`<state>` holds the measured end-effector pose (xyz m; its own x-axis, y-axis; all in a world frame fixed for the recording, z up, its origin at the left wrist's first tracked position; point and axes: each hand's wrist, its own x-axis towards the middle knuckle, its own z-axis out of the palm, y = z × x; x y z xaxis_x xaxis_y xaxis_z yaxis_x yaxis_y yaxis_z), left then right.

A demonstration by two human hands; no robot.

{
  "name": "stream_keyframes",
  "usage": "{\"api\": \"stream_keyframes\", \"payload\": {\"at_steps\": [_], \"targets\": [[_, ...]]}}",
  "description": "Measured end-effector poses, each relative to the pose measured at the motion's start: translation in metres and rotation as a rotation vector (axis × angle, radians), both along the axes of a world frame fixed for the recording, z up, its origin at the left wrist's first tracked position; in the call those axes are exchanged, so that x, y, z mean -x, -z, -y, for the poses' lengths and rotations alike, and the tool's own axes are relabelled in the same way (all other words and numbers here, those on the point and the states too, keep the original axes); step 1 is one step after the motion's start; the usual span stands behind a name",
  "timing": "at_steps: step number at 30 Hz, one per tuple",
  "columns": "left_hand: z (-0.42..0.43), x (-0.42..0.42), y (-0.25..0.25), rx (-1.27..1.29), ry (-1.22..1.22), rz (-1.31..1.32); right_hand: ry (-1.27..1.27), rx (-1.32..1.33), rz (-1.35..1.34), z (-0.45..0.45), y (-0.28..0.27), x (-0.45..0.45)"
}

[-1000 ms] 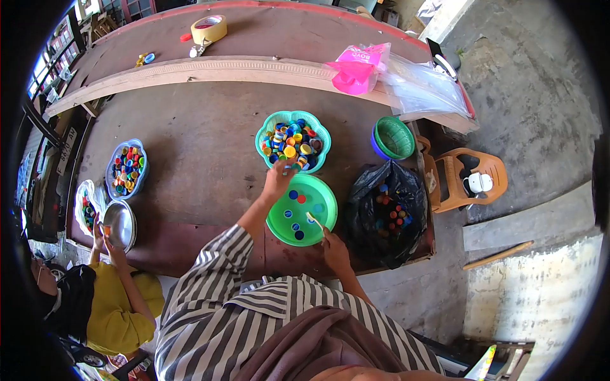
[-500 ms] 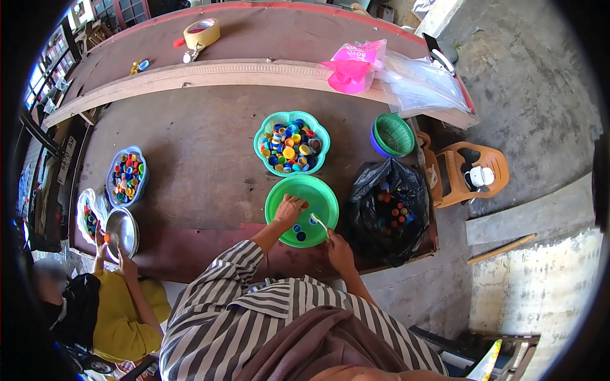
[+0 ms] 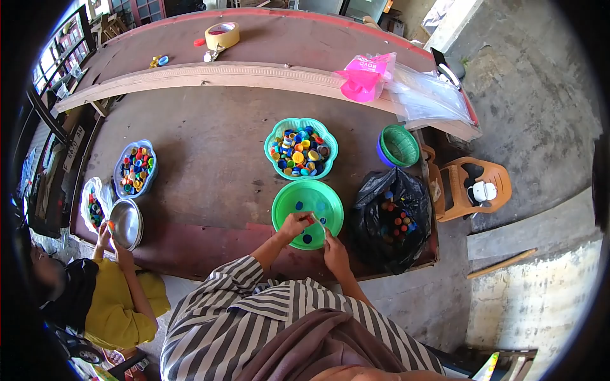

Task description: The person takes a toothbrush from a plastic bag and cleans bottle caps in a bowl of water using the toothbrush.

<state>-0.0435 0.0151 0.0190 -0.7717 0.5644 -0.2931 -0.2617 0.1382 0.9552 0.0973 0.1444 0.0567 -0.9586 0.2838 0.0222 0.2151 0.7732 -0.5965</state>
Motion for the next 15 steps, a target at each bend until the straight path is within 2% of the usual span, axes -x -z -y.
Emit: {"api": "stream_keyframes", "payload": {"at_steps": [1, 4, 8, 11, 13, 15], "targets": [[0.0, -0.002, 0.003, -0.223, -0.086, 0.269, -0.006, 0.01, -0.029, 0.001, 0.001, 0.001], [0.006, -0.007, 0.011, -0.345, -0.083, 0.326, -0.027, 0.023, -0.01, 0.002, 0.001, 0.002], [0.011, -0.012, 0.026, -0.383, -0.128, 0.375, 0.01, 0.025, -0.029, 0.009, -0.009, -0.001], [0.014, -0.016, 0.017, -0.45, -0.161, 0.423, -0.03, 0.101, -0.034, 0.01, -0.008, -0.006], [0.014, -0.016, 0.015, -0.423, -0.145, 0.409, -0.056, 0.114, 0.059, 0.003, 0.002, -0.006], [0.014, -0.019, 0.013, -0.43, -0.172, 0.425, -0.004, 0.024, 0.079, -0.002, -0.003, -0.004]]}}
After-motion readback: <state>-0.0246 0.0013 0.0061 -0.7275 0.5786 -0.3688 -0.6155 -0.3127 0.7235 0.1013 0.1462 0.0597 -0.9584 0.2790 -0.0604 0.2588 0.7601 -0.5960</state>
